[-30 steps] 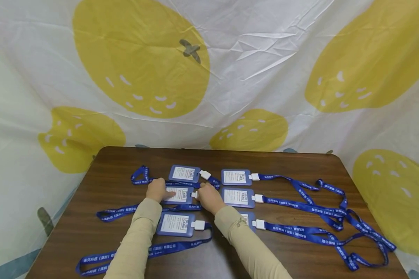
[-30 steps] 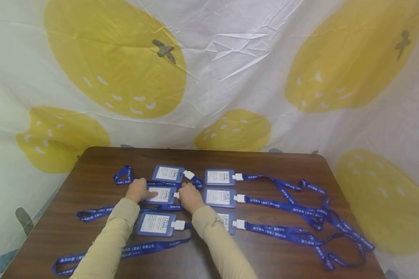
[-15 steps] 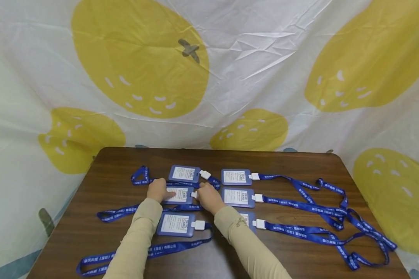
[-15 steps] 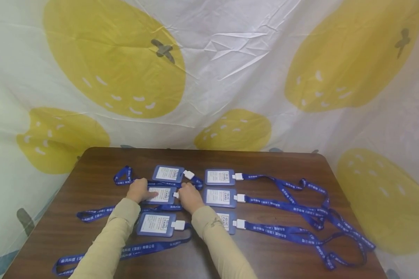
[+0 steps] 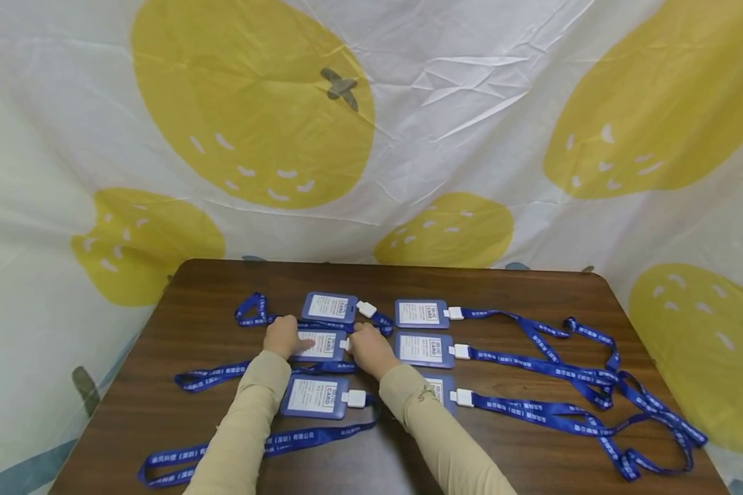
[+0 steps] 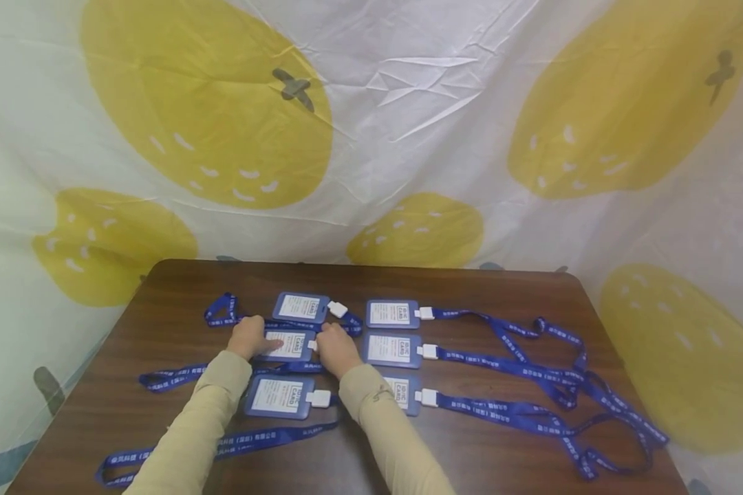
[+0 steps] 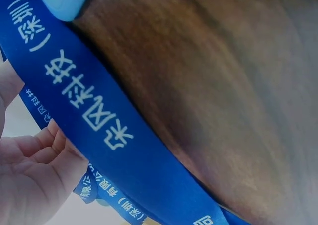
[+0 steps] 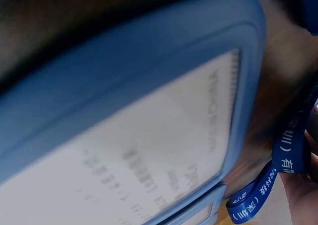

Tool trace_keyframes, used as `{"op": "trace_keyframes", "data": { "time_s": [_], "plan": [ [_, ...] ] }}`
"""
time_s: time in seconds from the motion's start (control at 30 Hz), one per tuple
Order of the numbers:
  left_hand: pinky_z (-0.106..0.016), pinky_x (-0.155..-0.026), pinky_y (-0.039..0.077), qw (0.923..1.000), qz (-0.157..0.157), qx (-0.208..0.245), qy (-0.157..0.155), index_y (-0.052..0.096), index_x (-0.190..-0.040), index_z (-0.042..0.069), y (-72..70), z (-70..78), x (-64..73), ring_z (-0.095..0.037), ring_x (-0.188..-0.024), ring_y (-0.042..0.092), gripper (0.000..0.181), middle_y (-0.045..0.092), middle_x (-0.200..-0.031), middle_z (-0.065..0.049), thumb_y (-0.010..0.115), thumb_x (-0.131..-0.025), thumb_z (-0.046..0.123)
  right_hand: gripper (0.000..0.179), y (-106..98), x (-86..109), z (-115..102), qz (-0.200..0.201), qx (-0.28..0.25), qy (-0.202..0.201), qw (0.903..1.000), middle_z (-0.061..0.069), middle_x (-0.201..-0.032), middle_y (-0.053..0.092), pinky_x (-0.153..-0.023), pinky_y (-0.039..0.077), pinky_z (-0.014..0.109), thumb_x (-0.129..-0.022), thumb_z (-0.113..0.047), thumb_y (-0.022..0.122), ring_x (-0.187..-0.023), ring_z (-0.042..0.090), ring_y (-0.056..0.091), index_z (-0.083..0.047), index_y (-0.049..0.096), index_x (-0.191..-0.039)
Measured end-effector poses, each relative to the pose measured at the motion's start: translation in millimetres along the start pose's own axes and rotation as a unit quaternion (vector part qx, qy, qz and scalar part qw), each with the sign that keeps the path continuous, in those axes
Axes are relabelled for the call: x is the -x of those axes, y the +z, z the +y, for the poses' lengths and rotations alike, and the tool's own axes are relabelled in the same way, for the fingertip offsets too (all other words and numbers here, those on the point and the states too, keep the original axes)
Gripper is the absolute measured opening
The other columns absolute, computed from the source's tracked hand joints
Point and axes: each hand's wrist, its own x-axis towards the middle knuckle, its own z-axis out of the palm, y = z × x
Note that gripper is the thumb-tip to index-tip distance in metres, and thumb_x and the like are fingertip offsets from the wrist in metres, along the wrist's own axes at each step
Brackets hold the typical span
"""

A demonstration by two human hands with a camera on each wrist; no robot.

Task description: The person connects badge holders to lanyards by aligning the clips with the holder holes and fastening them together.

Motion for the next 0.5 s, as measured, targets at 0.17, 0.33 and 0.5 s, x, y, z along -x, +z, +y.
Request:
{"op": "trace_keyframes", "data": {
  "time_s": [0.17, 0.33, 0.5],
  "plan": [
    [-0.044, -0.071, 0.05, 0.9999, 0.001, 0.011, 0.0, 0.061, -0.093, -0.012, 3.4, -1.9, -1.6, -0.037, -0.081, 0.06, 0.051, 0.062, -0.089, -0.025, 0.078, -0.07, 0.03, 0.009, 1.5, 1.9, 2.2, 0.013, 0.012, -0.014, 0.9997, 0.005, -0.069, 0.053, -0.064, 0.047, 0.032, -0.075, -0.01, 0.066, -0.067, 0.022, 0.056, -0.005, 0.067, -0.067],
    [-0.045, -0.069, 0.05, 0.9995, -0.001, 0.031, -0.008, 0.059, -0.095, -0.014, 4.2, -5.2, -2.9, -0.035, -0.078, 0.059, 0.054, 0.061, -0.089, -0.026, 0.078, -0.07, 0.031, 0.007, 3.6, 2.5, 4.0, 0.01, 0.017, -0.019, 0.9996, 0.004, -0.07, 0.053, -0.065, 0.046, 0.03, -0.076, -0.009, 0.064, -0.067, 0.021, 0.055, -0.006, 0.067, -0.07],
    [-0.045, -0.07, 0.049, 0.999, -0.002, 0.045, -0.007, 0.058, -0.096, -0.016, 3.4, -8.5, -2.0, -0.034, -0.078, 0.058, 0.058, 0.061, -0.09, -0.028, 0.078, -0.069, 0.032, 0.007, 3.8, 3.0, 4.6, 0.012, 0.012, -0.024, 0.9996, 0.004, -0.07, 0.052, -0.067, 0.045, 0.031, -0.075, -0.009, 0.064, -0.068, 0.021, 0.054, -0.006, 0.066, -0.068]
  ]
}}
